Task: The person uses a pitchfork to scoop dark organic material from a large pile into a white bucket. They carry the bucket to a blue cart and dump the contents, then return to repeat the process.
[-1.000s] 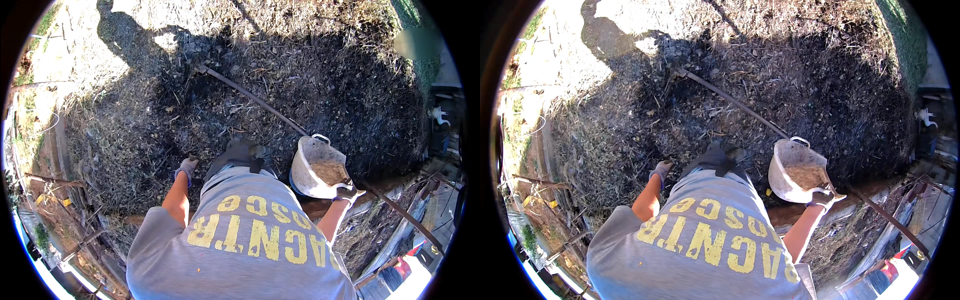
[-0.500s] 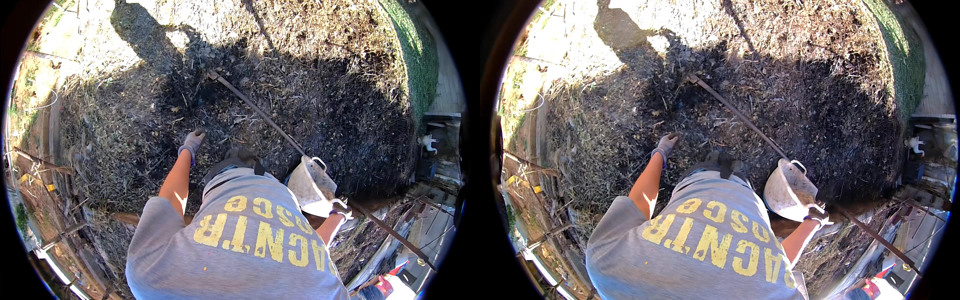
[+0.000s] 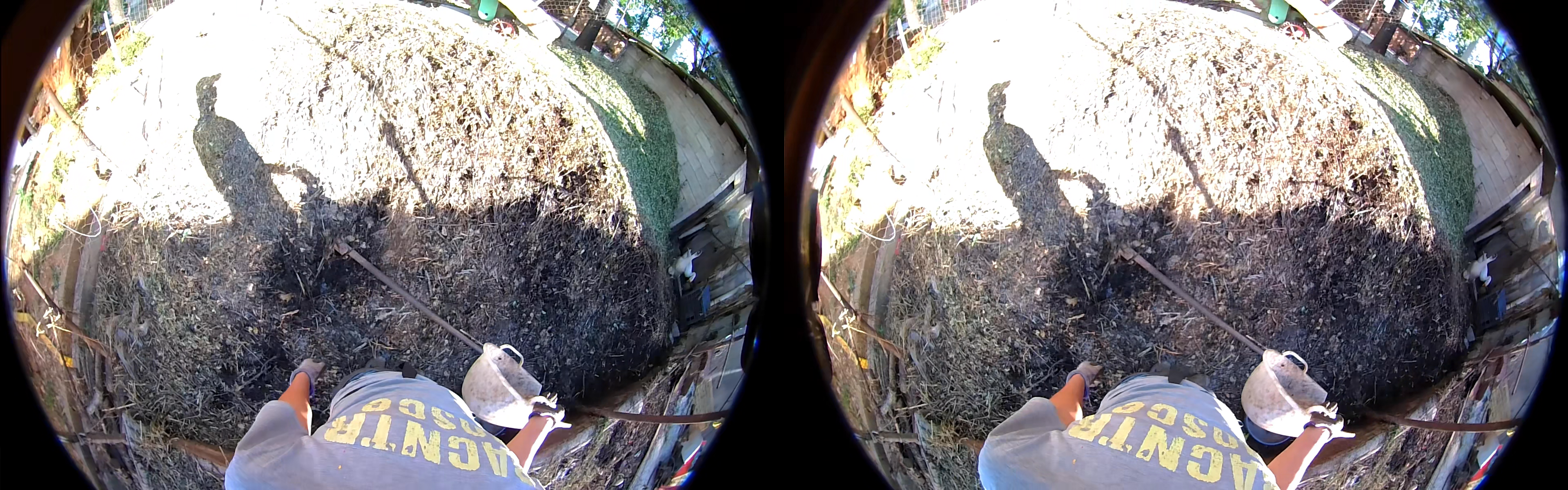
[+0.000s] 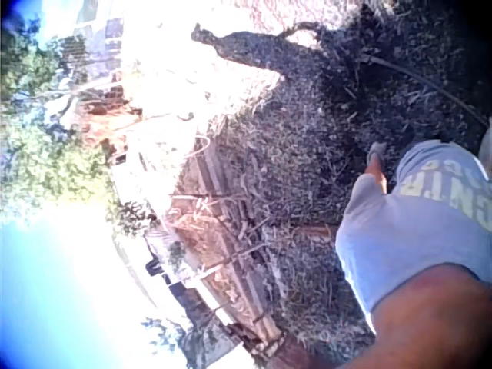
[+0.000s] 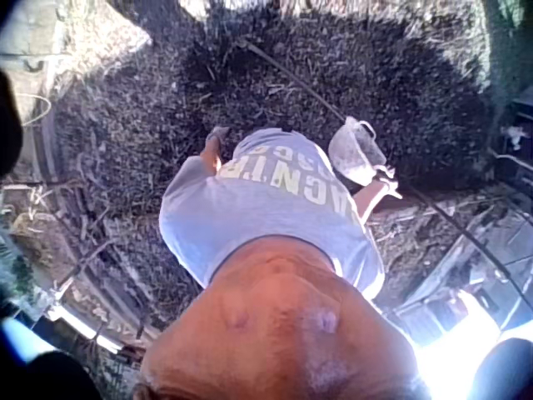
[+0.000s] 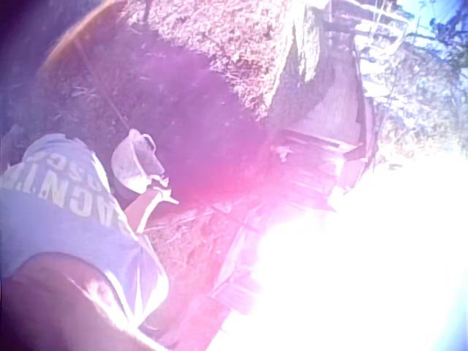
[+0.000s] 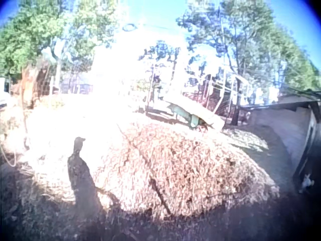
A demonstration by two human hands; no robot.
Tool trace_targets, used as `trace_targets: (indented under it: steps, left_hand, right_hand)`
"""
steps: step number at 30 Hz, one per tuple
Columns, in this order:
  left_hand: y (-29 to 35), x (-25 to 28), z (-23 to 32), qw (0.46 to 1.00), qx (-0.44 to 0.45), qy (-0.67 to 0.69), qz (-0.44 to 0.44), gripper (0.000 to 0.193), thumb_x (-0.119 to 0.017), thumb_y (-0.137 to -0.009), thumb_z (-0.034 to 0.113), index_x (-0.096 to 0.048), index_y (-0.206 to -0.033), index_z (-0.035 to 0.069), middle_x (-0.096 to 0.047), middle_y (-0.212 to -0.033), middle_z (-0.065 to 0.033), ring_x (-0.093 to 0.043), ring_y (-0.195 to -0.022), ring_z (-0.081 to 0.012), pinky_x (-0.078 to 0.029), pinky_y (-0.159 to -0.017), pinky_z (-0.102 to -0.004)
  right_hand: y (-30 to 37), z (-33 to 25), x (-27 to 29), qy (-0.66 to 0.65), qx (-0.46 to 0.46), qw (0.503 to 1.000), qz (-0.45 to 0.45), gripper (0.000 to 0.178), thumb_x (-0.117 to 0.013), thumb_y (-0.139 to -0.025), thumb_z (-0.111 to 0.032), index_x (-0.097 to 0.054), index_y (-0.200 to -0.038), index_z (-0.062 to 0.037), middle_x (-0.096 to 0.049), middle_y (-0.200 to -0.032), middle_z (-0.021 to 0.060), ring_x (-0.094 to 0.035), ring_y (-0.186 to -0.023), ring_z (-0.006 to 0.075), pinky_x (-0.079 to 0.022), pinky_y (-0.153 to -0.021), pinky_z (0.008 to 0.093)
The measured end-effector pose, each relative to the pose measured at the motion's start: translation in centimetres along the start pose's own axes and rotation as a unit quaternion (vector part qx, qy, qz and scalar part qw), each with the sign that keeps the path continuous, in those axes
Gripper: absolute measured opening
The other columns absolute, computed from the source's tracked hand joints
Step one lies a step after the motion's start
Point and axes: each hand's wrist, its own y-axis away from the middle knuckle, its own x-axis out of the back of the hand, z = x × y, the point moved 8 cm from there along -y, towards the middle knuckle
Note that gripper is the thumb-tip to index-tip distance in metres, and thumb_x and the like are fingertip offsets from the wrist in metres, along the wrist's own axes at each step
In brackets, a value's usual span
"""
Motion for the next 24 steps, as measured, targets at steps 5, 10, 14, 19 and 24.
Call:
trace_targets:
  steps: [5, 10, 14, 19, 24]
  left_hand:
    - [0.6, 0.0, 14.4, 0.979, -0.196, 0.039, 0.028, 0.019, -0.056, -0.089, 0.021, -0.066, -0.098, 0.007, -0.066, -0.077, -0.0058, -0.059, -0.059, -0.0180, -0.048, -0.053, -0.0340]
    - [2.0, 0.8, 17.1, 0.971, -0.197, 0.116, -0.072, 0.035, -0.059, -0.086, 0.030, -0.063, -0.113, 0.008, -0.068, -0.094, -0.0105, -0.064, -0.077, -0.0222, -0.050, -0.069, -0.0342]
    - [5.4, -1.7, 21.4, 0.895, -0.193, 0.341, -0.213, 0.038, -0.056, -0.092, 0.040, -0.058, -0.114, 0.010, -0.065, -0.091, -0.0039, -0.059, -0.072, -0.0219, -0.046, -0.059, -0.0353]
    - [14.0, -1.2, 25.1, 0.857, -0.123, 0.468, -0.178, 0.054, -0.045, -0.093, 0.053, -0.050, -0.125, 0.010, -0.060, -0.115, -0.0092, -0.057, -0.099, -0.0242, -0.049, -0.072, -0.0378]
    - [17.7, 2.5, 30.7, 0.833, -0.535, 0.123, -0.067, 0.063, -0.050, -0.090, 0.051, -0.041, -0.137, 0.011, -0.052, -0.134, -0.0097, -0.049, -0.122, -0.0265, -0.045, -0.095, -0.0464]
  right_hand:
    - [2.0, -2.1, -3.4, -0.621, -0.096, 0.776, -0.062, 0.027, -0.045, -0.087, -0.019, -0.053, -0.108, -0.0031, -0.062, -0.101, 0.0084, -0.061, -0.091, 0.0220, -0.052, -0.081, 0.0353]
    - [8.9, -6.0, -10.1, -0.684, -0.161, 0.678, -0.216, 0.022, -0.051, -0.083, -0.014, -0.055, -0.099, -0.0004, -0.064, -0.092, 0.0106, -0.062, -0.085, 0.0234, -0.053, -0.079, 0.0362]
    - [12.2, -10.8, -14.2, -0.627, -0.138, 0.698, -0.316, 0.025, -0.051, -0.079, -0.014, -0.058, -0.099, -0.0004, -0.067, -0.093, 0.0137, -0.065, -0.084, 0.0288, -0.052, -0.086, 0.0485]
    - [25.4, -20.1, -20.8, -0.568, -0.247, 0.637, -0.459, 0.025, -0.044, -0.087, -0.014, -0.058, -0.103, -0.0015, -0.066, -0.089, 0.0119, -0.065, -0.082, 0.0283, -0.053, -0.080, 0.0460]
    - [32.4, -23.7, -27.4, -0.444, -0.212, 0.665, -0.562, 0.022, -0.046, -0.090, -0.016, -0.055, -0.103, -0.0013, -0.063, -0.089, 0.0140, -0.063, -0.083, 0.0297, -0.053, -0.078, 0.0459]
